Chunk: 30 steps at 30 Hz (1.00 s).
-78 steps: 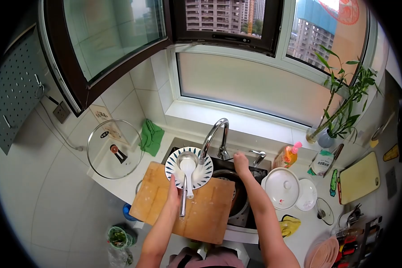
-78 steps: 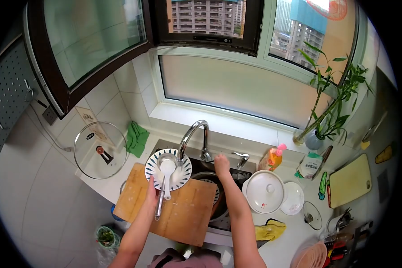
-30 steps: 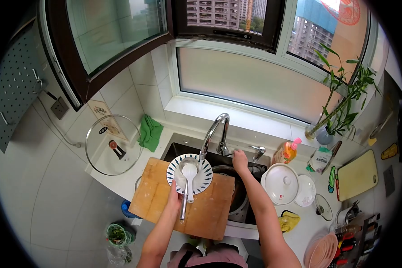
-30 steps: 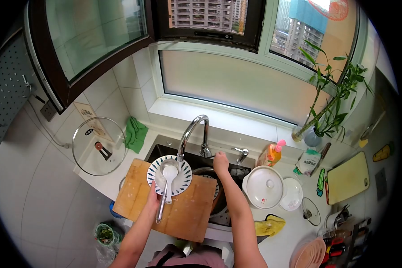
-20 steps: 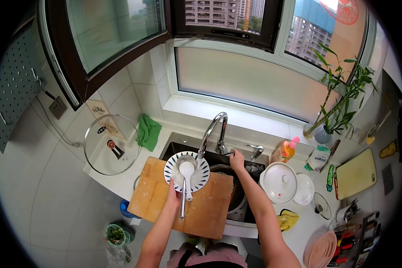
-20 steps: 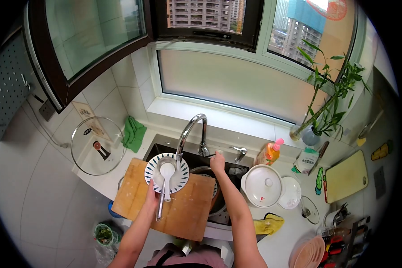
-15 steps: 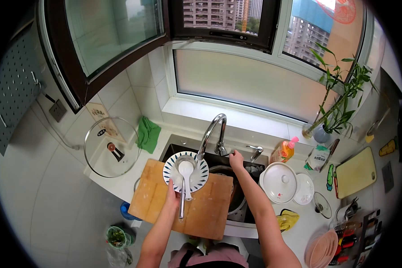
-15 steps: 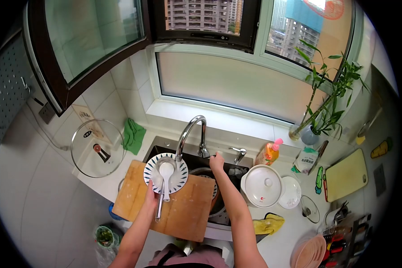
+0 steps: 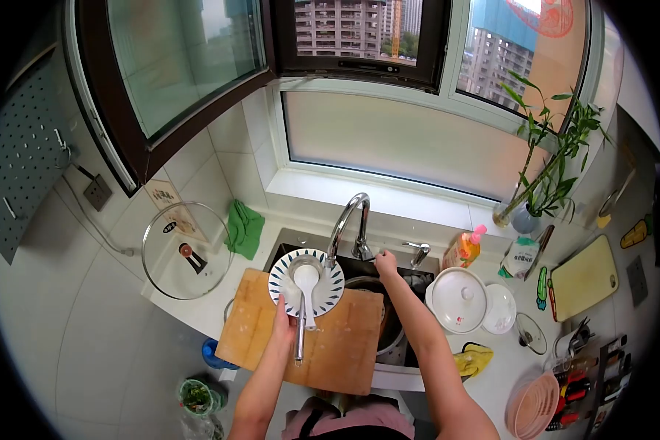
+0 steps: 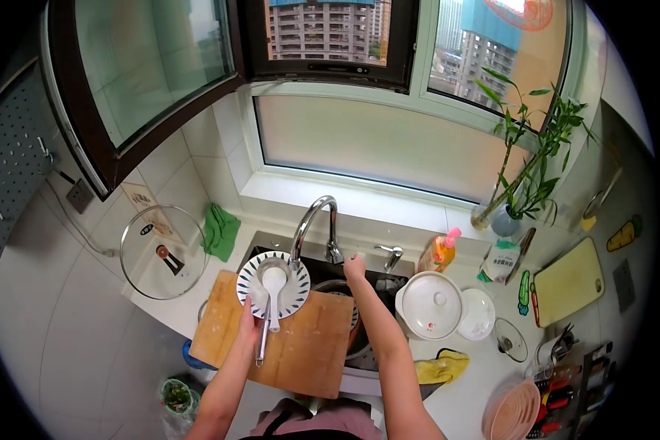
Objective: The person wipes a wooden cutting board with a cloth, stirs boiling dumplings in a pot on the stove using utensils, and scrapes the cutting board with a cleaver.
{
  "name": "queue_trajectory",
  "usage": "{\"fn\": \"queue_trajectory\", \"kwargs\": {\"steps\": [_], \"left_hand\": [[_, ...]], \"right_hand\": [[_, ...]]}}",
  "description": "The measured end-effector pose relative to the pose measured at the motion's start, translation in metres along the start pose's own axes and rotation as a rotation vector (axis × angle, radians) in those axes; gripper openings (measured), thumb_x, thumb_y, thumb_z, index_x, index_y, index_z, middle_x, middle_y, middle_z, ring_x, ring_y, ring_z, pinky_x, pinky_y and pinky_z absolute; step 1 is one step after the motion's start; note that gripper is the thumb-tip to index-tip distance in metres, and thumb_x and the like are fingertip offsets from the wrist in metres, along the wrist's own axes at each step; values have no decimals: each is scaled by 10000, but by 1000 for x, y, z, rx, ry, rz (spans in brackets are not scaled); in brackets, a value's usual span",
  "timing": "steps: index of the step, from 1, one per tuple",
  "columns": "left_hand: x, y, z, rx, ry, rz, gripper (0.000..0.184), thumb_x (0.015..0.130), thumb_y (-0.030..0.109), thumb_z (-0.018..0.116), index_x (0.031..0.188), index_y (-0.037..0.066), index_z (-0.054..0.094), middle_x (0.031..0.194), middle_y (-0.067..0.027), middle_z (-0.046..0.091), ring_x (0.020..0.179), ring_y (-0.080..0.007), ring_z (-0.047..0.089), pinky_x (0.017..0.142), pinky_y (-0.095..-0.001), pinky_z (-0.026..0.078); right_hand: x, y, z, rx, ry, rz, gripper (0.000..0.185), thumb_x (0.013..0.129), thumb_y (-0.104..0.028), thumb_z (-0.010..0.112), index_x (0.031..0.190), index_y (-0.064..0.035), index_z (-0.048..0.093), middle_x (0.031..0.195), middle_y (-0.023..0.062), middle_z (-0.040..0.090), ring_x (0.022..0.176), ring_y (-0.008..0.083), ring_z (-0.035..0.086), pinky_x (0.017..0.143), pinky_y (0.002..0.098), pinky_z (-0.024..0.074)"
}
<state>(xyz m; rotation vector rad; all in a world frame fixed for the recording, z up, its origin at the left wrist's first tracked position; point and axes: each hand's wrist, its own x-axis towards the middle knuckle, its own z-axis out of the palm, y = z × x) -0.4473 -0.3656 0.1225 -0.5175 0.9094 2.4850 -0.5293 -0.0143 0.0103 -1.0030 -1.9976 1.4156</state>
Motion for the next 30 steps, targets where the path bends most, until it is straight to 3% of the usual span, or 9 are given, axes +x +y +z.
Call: {"fn": "queue_trajectory", "kwargs": {"steps": [10,12,14,16,22,24,25,28,30], "left_hand": [[0,-4,4,-32,32,-12,420,909,389,491,1194,81,498,1114,-60,610,973,-197,605,810,-348,529],[0,-4,4,-28,27,2,419,908,389,492,1193,82,499,1113,-58,611,970,-196,606,810,-348,530],[-3,-4,4,6,35,-18,448,903,403,494,1213,80,499,1155,-62,591,1040,-210,573,886,-364,488],[-2,-4,0,-5,7,-26,442,904,404,492,1204,80,497,1137,-59,600,1005,-206,590,855,-357,506],[-8,-6,-9,37,9,-55,455,904,424,481,1212,89,484,1129,-57,603,963,-204,610,796,-356,536],[-14,-5,-11,58,-16,-64,459,903,429,479,1218,95,480,1135,-56,600,957,-206,613,783,-361,541],[-22,-3,-8,75,-12,-91,463,904,429,478,1227,97,472,1140,-57,597,963,-206,610,782,-361,541],[-37,-5,-11,163,-39,-141,475,905,429,475,1244,98,456,1151,-58,590,986,-208,599,799,-362,531],[-46,-10,-10,245,-82,-171,481,906,429,474,1252,95,449,1157,-59,586,1003,-209,591,816,-361,522]], "right_hand": [[-3,-13,-2,-13,-33,52,89,769,-80,490,776,8,483,644,88,486,574,181,492,494,322,401],[-7,-36,-12,-59,-173,251,385,799,-167,493,1121,41,529,1123,259,551,1072,387,518,876,410,433],[-5,-63,-17,-96,-290,324,364,798,-156,490,1106,29,542,1111,259,557,1056,386,530,856,407,444],[-8,-89,-16,-134,-410,398,344,796,-145,488,1092,17,555,1099,260,563,1039,384,541,836,405,456],[-35,-110,-11,221,110,443,433,797,-119,463,1224,-50,477,1152,234,546,1084,347,526,848,383,450],[-46,-70,-24,-20,36,59,485,802,-108,453,1283,-63,415,1158,217,546,1083,334,525,860,368,440],[-73,-73,-38,-53,7,88,435,812,-117,447,1243,-55,465,1086,207,577,1019,333,547,859,354,432],[-132,-57,-74,359,-371,185,291,871,-239,482,1007,-12,602,860,88,641,699,154,620,582,279,468],[-183,-68,-108,317,-542,268,420,924,-375,400,1050,-21,586,902,80,651,717,167,634,579,278,471]]}}
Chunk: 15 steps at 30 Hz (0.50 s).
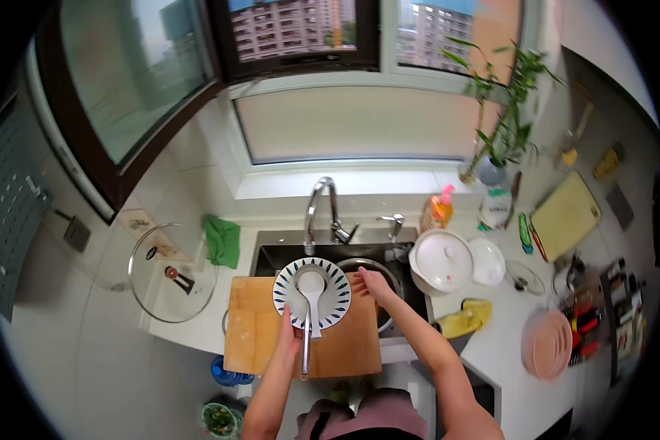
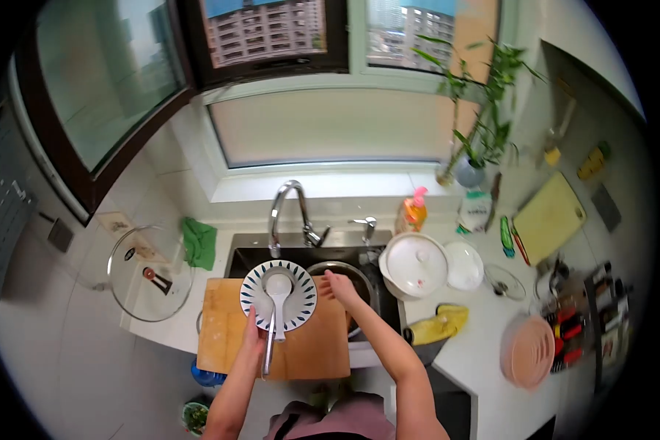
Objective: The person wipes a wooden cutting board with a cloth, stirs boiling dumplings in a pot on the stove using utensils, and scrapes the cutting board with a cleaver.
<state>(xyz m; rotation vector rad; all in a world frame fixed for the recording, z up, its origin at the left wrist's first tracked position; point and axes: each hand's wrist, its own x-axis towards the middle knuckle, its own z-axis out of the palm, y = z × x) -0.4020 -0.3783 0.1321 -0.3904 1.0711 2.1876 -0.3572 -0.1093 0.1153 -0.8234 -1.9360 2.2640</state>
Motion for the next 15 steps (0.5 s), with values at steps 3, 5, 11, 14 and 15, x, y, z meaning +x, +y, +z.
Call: {"fn": "queue_trajectory", "kwargs": {"steps": [3,5,11,14,15], "left_hand": [[-11,-22,8,61,-47,-51,490,916,424,456,1268,84,432,1198,-72,557,1066,-220,555,875,-369,486],[-15,-47,8,3,-202,-163,498,929,419,426,1288,74,410,1250,-86,517,1111,-236,521,920,-387,452],[-64,-134,55,176,-433,-370,513,945,411,383,1322,64,364,1282,-94,489,1146,-254,491,959,-401,417],[-114,-178,87,286,-532,-493,491,955,385,368,1331,70,348,1295,-89,479,1148,-251,489,956,-405,416],[-124,-199,95,309,-557,-520,491,955,385,368,1331,70,348,1295,-89,479,1148,-251,489,956,-405,416]], "right_hand": [[-86,-5,-4,-47,-23,31,434,932,-387,364,1058,-32,580,856,81,654,627,161,634,487,241,453],[-134,5,-16,-22,-23,31,366,936,-350,371,1065,-56,546,861,81,650,652,169,650,485,225,461],[-266,57,-73,132,205,-108,260,916,-163,458,1140,-31,475,879,68,617,709,151,622,608,277,539],[-344,69,-101,216,396,-166,248,904,-126,455,1115,1,488,864,82,619,709,154,623,628,278,542],[-369,76,-115,220,452,-166,245,899,-116,452,1103,11,494,860,87,620,712,158,625,631,281,543]]}}
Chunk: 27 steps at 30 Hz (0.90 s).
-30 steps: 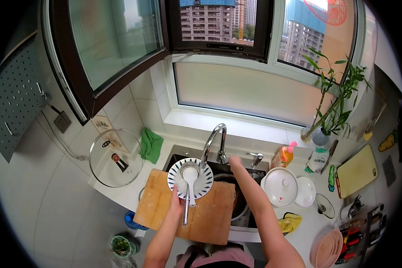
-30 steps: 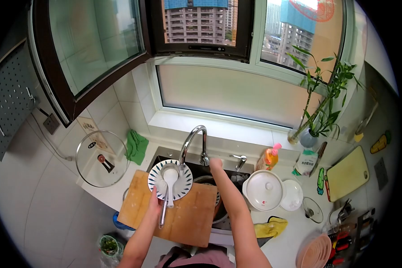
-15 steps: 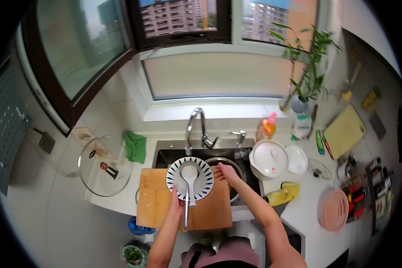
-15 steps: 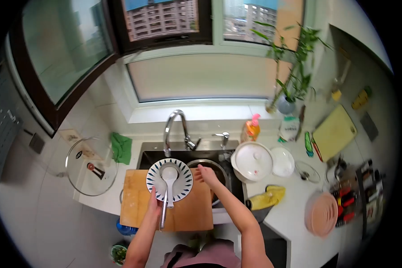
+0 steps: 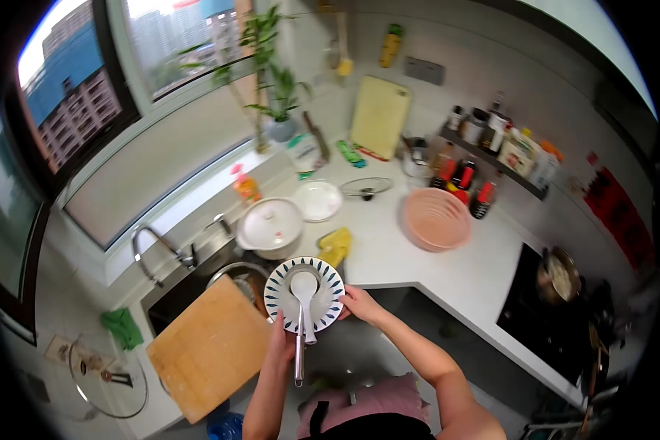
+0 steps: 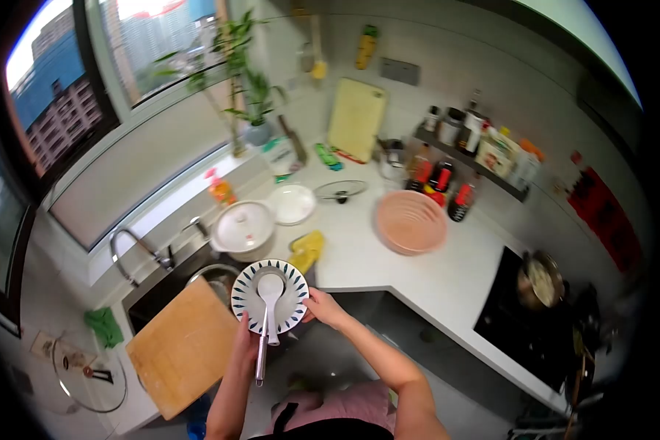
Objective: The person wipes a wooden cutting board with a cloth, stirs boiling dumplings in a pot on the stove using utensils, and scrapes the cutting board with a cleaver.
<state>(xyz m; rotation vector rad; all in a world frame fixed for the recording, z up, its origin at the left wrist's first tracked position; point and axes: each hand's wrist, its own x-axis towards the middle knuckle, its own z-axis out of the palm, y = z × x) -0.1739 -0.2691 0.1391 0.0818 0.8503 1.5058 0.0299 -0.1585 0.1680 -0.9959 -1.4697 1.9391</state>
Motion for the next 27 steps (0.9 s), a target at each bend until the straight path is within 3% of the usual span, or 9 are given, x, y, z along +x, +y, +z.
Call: {"fn": "queue_trajectory", "kwargs": {"steps": [6,14,20,21,23,24,27], "left_hand": [[16,-134,93,186,-264,-265,406,975,332,326,1321,121,344,1252,-63,513,1093,-218,532,933,-398,428],[37,-351,180,163,-300,-491,353,980,283,327,1291,124,370,1191,-45,556,1015,-210,580,863,-372,484],[56,-442,220,180,-297,-530,318,976,257,342,1266,130,382,1175,-48,565,1004,-215,589,842,-379,503],[56,-454,233,134,-202,-509,293,975,268,350,1247,169,397,1088,-17,596,883,-182,616,719,-325,527],[74,-476,229,191,-229,-470,262,972,275,367,1222,207,410,995,7,601,744,-136,596,550,-258,491],[78,-480,232,183,-233,-485,237,968,270,390,1200,233,418,934,16,591,649,-108,551,450,-220,418],[96,-493,236,240,-226,-500,235,965,259,397,1197,228,420,957,12,594,693,-116,576,486,-230,457]], "right_hand": [[-115,15,-148,-7,298,-50,226,877,-103,450,1045,27,527,805,124,629,666,189,640,580,295,547],[-263,33,-313,-115,558,19,217,915,-142,423,1038,-4,538,792,98,630,650,153,626,588,272,541],[-303,89,-388,57,658,83,260,941,-210,421,1103,-41,535,827,71,627,693,146,619,640,277,533],[-307,90,-395,123,681,79,266,944,-219,419,1111,-47,534,823,69,626,698,146,620,646,281,533],[-314,98,-401,146,714,64,311,936,-272,431,1087,-27,549,819,80,624,699,164,622,644,293,535],[-318,101,-402,179,720,136,340,928,-299,440,1067,-12,557,822,91,624,704,178,626,637,303,536],[-320,115,-404,233,722,250,422,899,-371,470,1001,25,572,827,123,627,712,211,635,608,325,536]]}}
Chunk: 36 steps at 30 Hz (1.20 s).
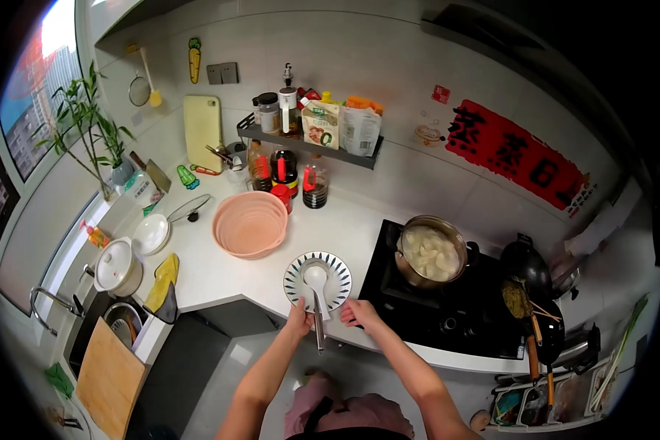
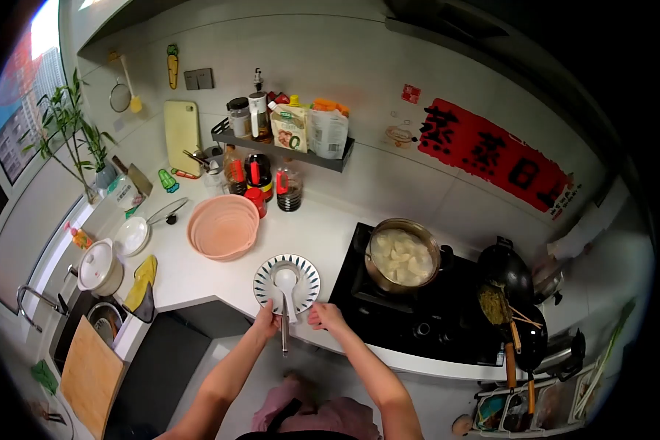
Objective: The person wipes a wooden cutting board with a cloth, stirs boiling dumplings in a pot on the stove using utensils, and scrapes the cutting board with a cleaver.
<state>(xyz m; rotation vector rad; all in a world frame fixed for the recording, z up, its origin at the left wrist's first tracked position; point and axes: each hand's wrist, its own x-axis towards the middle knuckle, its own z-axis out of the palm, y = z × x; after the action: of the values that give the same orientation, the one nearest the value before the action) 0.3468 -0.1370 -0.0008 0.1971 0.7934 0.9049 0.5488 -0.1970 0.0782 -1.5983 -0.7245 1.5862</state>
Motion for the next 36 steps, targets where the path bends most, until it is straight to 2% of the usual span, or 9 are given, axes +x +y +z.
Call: {"fn": "queue_trajectory", "kwargs": {"steps": [12,14,16,18,20,22,26,29,36], "left_hand": [[40,16,31,16,-170,-80,377,948,312,427,1291,267,276,1095,-75,563,873,-231,612,700,-370,513],[8,27,51,133,-130,-117,347,930,336,458,1237,189,390,1047,-86,591,873,-217,613,720,-352,504],[-16,31,62,378,-53,-346,335,900,372,498,1098,103,522,975,-79,623,864,-211,617,745,-352,499],[-28,20,64,457,-28,-338,329,876,381,526,972,72,583,895,-73,641,858,-207,628,749,-336,493],[-37,10,64,466,-87,-389,285,873,336,543,975,71,573,894,-81,639,852,-206,639,738,-325,490],[-43,5,68,514,-104,-288,248,875,239,538,999,25,521,861,-117,628,801,-242,652,699,-339,521],[-62,6,84,426,19,-47,199,868,91,465,1015,-25,396,740,-152,579,595,-278,633,511,-335,555],[-72,15,87,744,151,210,195,840,45,474,1027,18,427,657,-87,538,433,-163,501,392,-305,468],[-89,8,100,869,267,403,191,873,170,541,980,28,471,631,-65,520,434,-136,452,380,-297,367]], "right_hand": [[30,-18,42,-287,81,-69,431,866,-405,536,877,16,625,695,102,630,557,176,614,507,283,512],[38,-15,43,-380,152,-126,425,863,-398,543,853,18,630,688,95,634,560,171,620,502,282,512],[36,-13,44,-417,204,-121,377,852,-365,556,846,4,636,678,98,644,580,188,636,525,306,514],[34,-3,42,-561,442,-439,303,839,-323,530,834,-42,641,705,141,640,621,312,624,557,401,484],[6,-22,43,-701,540,-490,266,827,-287,532,753,-36,577,722,145,623,698,356,603,593,449,466],[-8,-28,40,-886,678,-711,238,827,-259,533,755,-34,567,745,142,617,691,340,609,586,448,472],[-18,-30,30,-1014,727,-769,213,821,-236,538,768,-33,572,764,134,616,680,317,616,585,430,485],[-15,-24,28,-1037,700,-709,197,819,-211,538,744,-30,563,737,141,617,652,328,610,583,447,481],[-12,-25,23,-986,566,-571,208,807,-227,550,746,-29,574,705,151,614,643,345,609,598,447,488]]}}
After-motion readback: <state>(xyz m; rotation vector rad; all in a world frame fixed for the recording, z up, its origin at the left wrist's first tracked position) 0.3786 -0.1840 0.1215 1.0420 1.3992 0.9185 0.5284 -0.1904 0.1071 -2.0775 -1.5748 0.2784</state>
